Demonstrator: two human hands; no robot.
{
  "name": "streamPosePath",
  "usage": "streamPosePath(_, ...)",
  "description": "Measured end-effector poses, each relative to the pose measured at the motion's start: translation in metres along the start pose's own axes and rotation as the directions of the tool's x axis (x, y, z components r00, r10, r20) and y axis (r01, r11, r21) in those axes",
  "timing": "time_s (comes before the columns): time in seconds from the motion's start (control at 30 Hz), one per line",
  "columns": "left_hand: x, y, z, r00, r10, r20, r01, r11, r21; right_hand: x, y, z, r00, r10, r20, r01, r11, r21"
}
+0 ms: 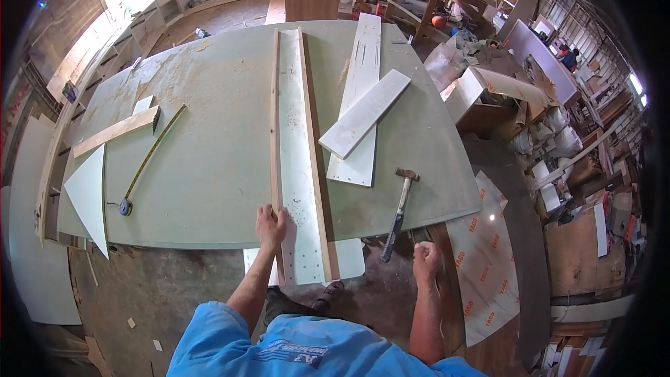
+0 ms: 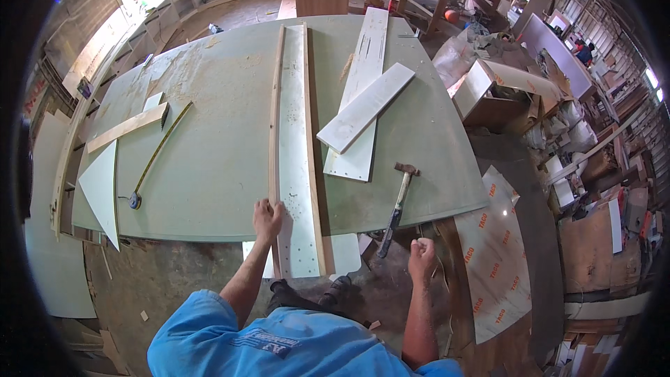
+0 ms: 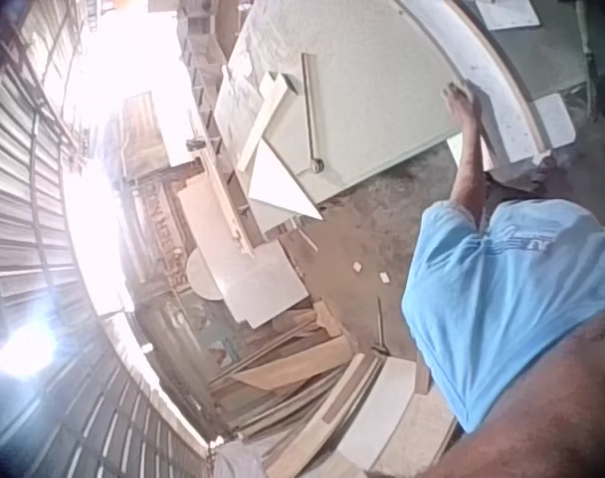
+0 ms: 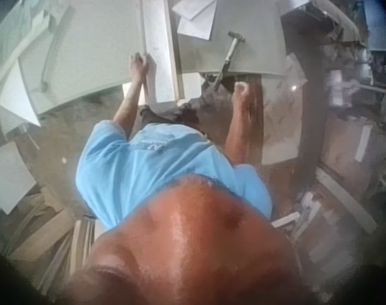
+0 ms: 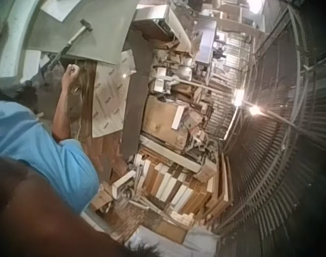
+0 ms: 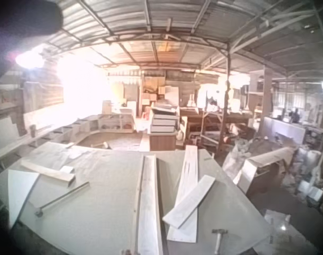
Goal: The person assembles wooden components by placing triangular panels and strips on a workbench, checking measurements with a tape measure, and tapping the pieces into alignment using a hammer.
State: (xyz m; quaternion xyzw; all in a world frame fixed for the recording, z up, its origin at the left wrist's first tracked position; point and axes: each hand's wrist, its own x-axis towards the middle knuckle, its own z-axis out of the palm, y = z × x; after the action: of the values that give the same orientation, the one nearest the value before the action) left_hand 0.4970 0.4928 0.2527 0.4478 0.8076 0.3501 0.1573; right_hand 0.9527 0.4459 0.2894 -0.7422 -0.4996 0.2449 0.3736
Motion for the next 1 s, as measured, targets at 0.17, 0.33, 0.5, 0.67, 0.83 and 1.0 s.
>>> streamPosePath(0.17,-0.01,-0.001,0.001,0.995,0.092,-0.033,-0.092,0.996,0.0,-0.046,0.032,0.009,0.991,0.049,0.123,-0.047,0.999,-0.024)
streamPosePath(0.33,-0.008,-0.001,0.002,0.995,0.098,0.02,-0.099,0.989,0.106,-0.082,0.027,0.014,0.871,0.237,0.43,-0.363,0.9,0.241)
streamPosePath(0.5,-0.023,-0.005,-0.057,0.954,0.061,0.295,-0.063,0.998,-0.004,-0.117,0.032,0.022,0.866,0.101,0.489,-0.061,0.993,-0.097)
streamPosePath(0.67,-0.114,-0.092,-0.148,0.97,0.081,0.229,-0.063,0.994,-0.087,-0.179,0.034,0.044,0.744,0.182,0.643,0.242,0.824,-0.513)
streamPosePath(0.83,-0.249,-0.268,-0.232,0.791,-0.308,0.529,0.235,0.951,0.203,-0.264,-0.01,0.124,0.437,0.293,0.85,0.334,0.825,-0.456)
streamPosePath(1.0,-0.378,-0.445,-0.318,0.497,-0.681,0.538,0.472,0.732,0.492,-0.356,-0.106,0.233,0.201,0.146,0.969,0.555,0.798,-0.236)
